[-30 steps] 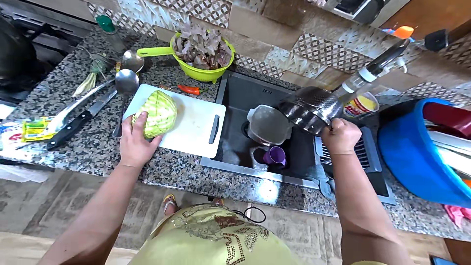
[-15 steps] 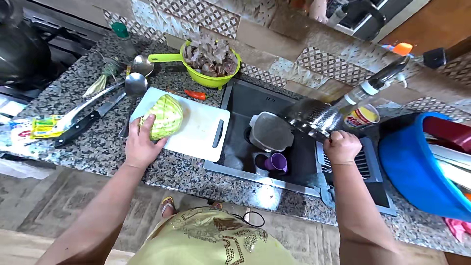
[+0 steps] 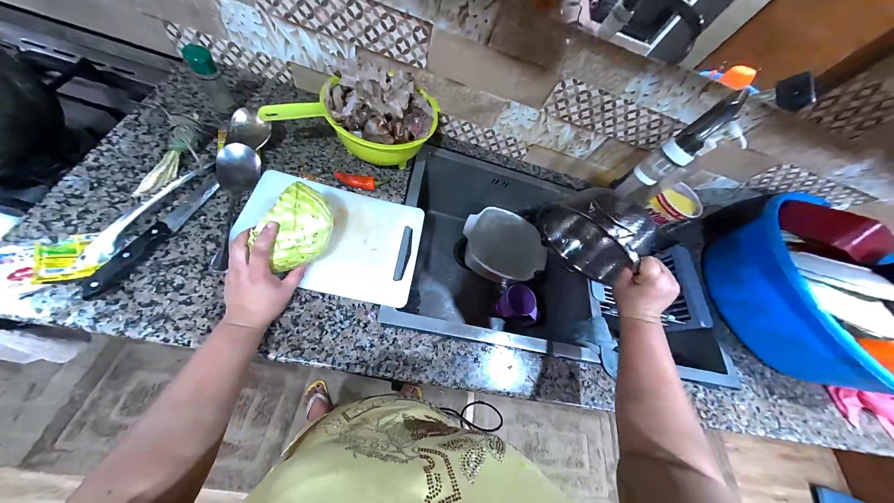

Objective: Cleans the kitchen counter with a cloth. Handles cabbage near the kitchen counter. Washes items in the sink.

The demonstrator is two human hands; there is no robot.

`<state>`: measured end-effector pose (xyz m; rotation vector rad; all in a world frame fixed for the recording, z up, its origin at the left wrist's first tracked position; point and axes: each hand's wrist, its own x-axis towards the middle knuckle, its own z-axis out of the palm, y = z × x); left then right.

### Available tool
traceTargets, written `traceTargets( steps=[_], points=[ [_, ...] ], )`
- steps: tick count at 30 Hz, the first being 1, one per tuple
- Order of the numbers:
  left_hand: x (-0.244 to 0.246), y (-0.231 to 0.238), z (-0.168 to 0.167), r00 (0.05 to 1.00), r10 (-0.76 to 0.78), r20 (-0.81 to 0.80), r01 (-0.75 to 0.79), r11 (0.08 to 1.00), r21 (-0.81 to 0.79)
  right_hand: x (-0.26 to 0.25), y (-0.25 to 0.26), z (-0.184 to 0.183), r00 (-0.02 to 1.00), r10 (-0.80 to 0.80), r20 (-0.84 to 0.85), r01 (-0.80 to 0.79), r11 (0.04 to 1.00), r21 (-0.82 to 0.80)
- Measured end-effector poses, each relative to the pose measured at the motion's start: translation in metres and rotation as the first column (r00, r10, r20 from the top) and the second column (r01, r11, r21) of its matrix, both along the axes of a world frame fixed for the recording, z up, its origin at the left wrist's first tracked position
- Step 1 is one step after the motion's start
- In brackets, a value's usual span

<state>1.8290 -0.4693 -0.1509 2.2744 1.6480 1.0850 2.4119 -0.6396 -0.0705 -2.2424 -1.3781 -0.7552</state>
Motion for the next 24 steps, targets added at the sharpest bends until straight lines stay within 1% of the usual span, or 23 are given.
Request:
traceTargets(
  steps=[1, 3, 5, 8, 11, 13, 14, 16, 17, 18, 19, 20, 22, 24],
  points=[
    [0.000, 0.000, -0.001, 1.000, 0.001, 0.001, -0.001, 1.000, 0.011, -0.001, 0.000, -0.001, 0.997, -0.041, -0.060, 0.042, 0.999, 0.011],
    [-0.002, -0.001, -0.002, 1.000, 0.000, 0.003, 0.000, 1.000, 0.015, -0.011, -0.002, 0.002, 0.961, -0.124, -0.246, 0.138, 0.990, 0.040],
    [-0.001, -0.001, -0.002, 1.000, 0.002, 0.007, -0.002, 1.000, -0.005, -0.015, -0.005, -0.001, 0.915, -0.149, -0.376, 0.208, 0.971, 0.122],
    [-0.001, -0.001, -0.002, 1.000, 0.018, 0.004, -0.018, 1.000, -0.026, -0.016, -0.007, -0.007, 0.885, -0.138, -0.445, 0.252, 0.945, 0.208],
    [-0.001, -0.001, 0.000, 1.000, 0.024, -0.001, -0.024, 0.999, -0.048, -0.018, -0.006, -0.009, 0.859, -0.148, -0.490, 0.277, 0.939, 0.202],
    [0.000, 0.000, 0.000, 1.000, 0.022, -0.006, -0.022, 0.999, -0.035, -0.020, -0.006, -0.010, 0.869, -0.139, -0.475, 0.259, 0.945, 0.198],
    [0.001, 0.000, 0.000, 1.000, 0.019, -0.005, -0.019, 0.999, -0.025, -0.023, -0.007, -0.010, 0.890, -0.122, -0.440, 0.227, 0.954, 0.194],
    [0.000, -0.001, 0.000, 1.000, 0.017, -0.005, -0.017, 1.000, -0.025, -0.031, -0.010, -0.010, 0.962, -0.058, -0.266, 0.103, 0.982, 0.157],
    [0.000, -0.002, 0.000, 1.000, 0.016, -0.005, -0.016, 1.000, -0.025, -0.035, -0.012, -0.009, 0.992, 0.011, -0.126, 0.006, 0.992, 0.129],
    [0.001, -0.002, 0.002, 1.000, 0.012, 0.000, -0.012, 1.000, -0.023, -0.037, -0.012, -0.009, 0.992, 0.114, 0.060, -0.120, 0.986, 0.115],
    [0.001, -0.003, 0.002, 1.000, 0.010, 0.003, -0.010, 1.000, -0.022, -0.039, -0.012, -0.005, 0.957, 0.218, 0.191, -0.237, 0.968, 0.082],
    [0.002, -0.004, 0.003, 1.000, 0.009, 0.004, -0.009, 1.000, -0.025, -0.043, -0.012, 0.000, 0.915, 0.304, 0.265, -0.327, 0.944, 0.045],
    [0.003, -0.005, 0.005, 1.000, 0.013, 0.012, -0.013, 0.999, -0.051, -0.047, -0.011, 0.009, 0.843, 0.420, 0.338, -0.444, 0.896, -0.007],
    [0.003, -0.005, 0.005, 1.000, 0.028, 0.014, -0.026, 0.996, -0.079, -0.046, -0.012, 0.019, 0.790, 0.477, 0.385, -0.500, 0.865, -0.044]
  ],
)
